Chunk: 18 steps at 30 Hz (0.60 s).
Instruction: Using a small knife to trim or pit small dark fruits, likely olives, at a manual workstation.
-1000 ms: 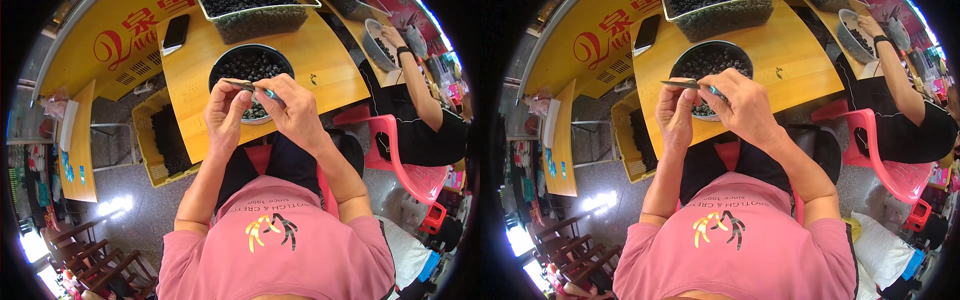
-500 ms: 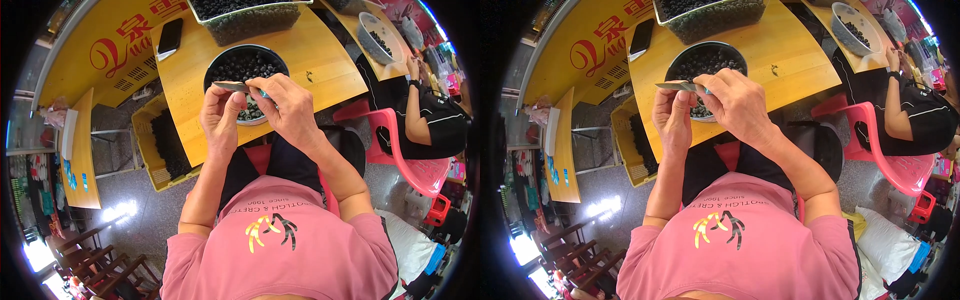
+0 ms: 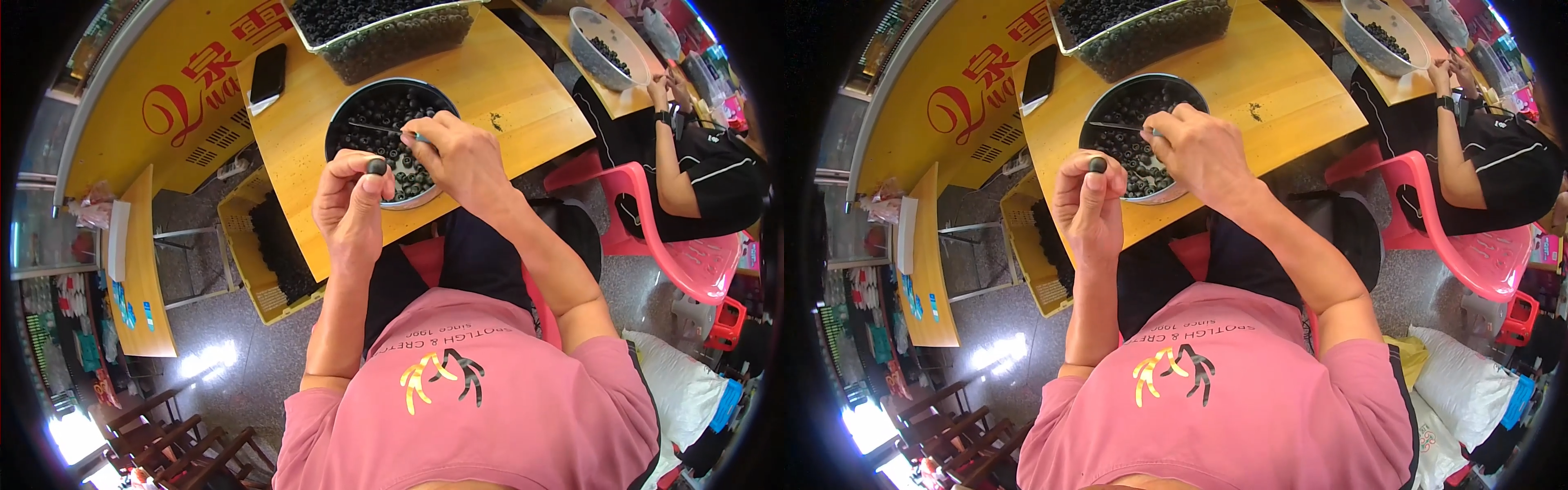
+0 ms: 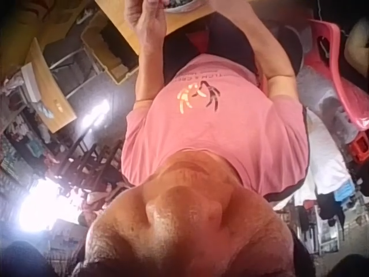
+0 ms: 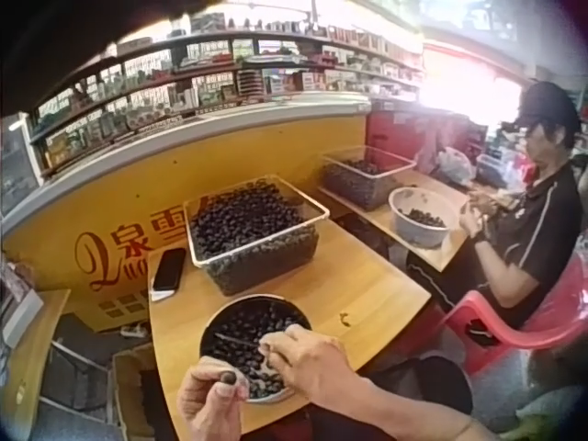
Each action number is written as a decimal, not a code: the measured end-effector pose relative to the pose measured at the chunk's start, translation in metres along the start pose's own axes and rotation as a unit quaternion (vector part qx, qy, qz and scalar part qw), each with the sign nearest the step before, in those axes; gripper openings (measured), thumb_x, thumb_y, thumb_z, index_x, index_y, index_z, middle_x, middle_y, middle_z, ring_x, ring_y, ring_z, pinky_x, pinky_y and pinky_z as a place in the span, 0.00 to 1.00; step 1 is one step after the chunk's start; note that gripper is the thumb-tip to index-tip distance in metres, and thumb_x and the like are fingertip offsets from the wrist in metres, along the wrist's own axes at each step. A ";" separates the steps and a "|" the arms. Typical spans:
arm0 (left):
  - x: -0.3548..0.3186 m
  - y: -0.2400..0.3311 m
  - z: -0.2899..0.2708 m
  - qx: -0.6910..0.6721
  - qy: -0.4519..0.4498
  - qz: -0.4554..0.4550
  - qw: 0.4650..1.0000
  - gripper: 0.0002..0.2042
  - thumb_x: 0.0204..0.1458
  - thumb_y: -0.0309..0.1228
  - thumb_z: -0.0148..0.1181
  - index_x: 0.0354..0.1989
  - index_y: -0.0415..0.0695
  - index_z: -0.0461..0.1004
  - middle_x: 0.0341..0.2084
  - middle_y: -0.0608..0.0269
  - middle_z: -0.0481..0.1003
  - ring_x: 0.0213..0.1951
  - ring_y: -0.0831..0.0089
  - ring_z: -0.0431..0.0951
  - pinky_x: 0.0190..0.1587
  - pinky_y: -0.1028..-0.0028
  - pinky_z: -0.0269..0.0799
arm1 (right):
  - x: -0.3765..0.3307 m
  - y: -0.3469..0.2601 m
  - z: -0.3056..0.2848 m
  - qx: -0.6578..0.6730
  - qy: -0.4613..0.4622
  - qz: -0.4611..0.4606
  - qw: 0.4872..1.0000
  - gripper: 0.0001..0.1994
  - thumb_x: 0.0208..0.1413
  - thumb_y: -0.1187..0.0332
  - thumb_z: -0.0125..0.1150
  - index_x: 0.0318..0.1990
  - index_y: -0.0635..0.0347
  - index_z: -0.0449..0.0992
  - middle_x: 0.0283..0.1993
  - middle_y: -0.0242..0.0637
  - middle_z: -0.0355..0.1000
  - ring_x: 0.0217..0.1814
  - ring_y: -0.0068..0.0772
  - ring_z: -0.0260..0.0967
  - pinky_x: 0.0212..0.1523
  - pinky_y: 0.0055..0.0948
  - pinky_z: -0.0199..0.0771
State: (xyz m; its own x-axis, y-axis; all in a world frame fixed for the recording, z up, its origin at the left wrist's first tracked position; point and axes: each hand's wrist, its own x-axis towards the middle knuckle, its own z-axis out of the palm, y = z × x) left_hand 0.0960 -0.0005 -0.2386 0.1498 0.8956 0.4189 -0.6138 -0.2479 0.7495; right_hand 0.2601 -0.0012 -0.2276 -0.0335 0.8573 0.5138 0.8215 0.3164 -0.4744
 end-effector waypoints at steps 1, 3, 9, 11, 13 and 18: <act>0.000 0.000 -0.001 -0.014 0.015 -0.015 1.000 0.06 0.57 0.24 0.58 0.41 0.37 0.71 0.35 0.64 0.71 0.31 0.79 0.71 0.35 0.80 0.67 | -0.001 -0.004 -0.004 0.044 -0.001 0.012 0.999 0.07 0.54 0.68 0.63 0.39 0.58 0.78 0.31 0.37 0.73 0.29 0.34 0.73 0.30 0.29 0.71; 0.000 -0.006 -0.007 -0.045 0.048 -0.031 0.997 0.06 0.57 0.23 0.59 0.41 0.37 0.73 0.36 0.64 0.71 0.31 0.79 0.71 0.34 0.80 0.67 | 0.003 -0.016 -0.010 0.174 -0.011 0.034 0.984 0.08 0.56 0.66 0.63 0.39 0.60 0.77 0.30 0.34 0.73 0.30 0.27 0.72 0.31 0.26 0.71; -0.001 -0.011 -0.002 0.028 0.062 0.006 0.998 0.07 0.56 0.22 0.59 0.42 0.39 0.75 0.36 0.64 0.71 0.31 0.79 0.70 0.35 0.81 0.67 | 0.001 -0.036 -0.014 0.473 -0.093 0.174 0.858 0.11 0.61 0.62 0.60 0.38 0.62 0.76 0.29 0.26 0.72 0.32 0.12 0.66 0.33 0.17 0.67; -0.001 -0.012 -0.001 0.027 0.044 0.016 0.999 0.07 0.56 0.22 0.59 0.42 0.39 0.74 0.37 0.64 0.70 0.32 0.79 0.71 0.35 0.81 0.67 | 0.000 -0.035 -0.012 0.523 -0.094 0.200 0.823 0.11 0.61 0.62 0.60 0.38 0.62 0.76 0.29 0.25 0.72 0.32 0.12 0.66 0.33 0.16 0.67; -0.002 -0.011 -0.001 0.026 0.025 0.025 0.999 0.07 0.56 0.22 0.59 0.42 0.39 0.74 0.37 0.64 0.70 0.33 0.79 0.71 0.35 0.81 0.67 | 0.000 -0.038 -0.016 0.594 -0.092 0.216 0.769 0.11 0.61 0.61 0.59 0.38 0.61 0.76 0.31 0.25 0.72 0.33 0.11 0.66 0.34 0.15 0.68; -0.003 -0.010 -0.002 0.072 0.009 0.040 0.997 0.08 0.54 0.18 0.59 0.42 0.37 0.72 0.40 0.61 0.69 0.37 0.78 0.72 0.42 0.80 0.71 | -0.002 -0.040 -0.012 0.578 -0.087 0.232 0.777 0.11 0.61 0.62 0.59 0.38 0.60 0.75 0.31 0.24 0.72 0.33 0.11 0.66 0.33 0.13 0.67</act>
State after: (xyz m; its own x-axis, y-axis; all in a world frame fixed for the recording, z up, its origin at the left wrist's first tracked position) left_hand 0.0998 0.0003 -0.2479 0.0901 0.8768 0.4724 -0.5047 -0.3687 0.7806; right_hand 0.2342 -0.0205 -0.2006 -0.0450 0.9983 0.0382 -0.2894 0.0236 -0.9569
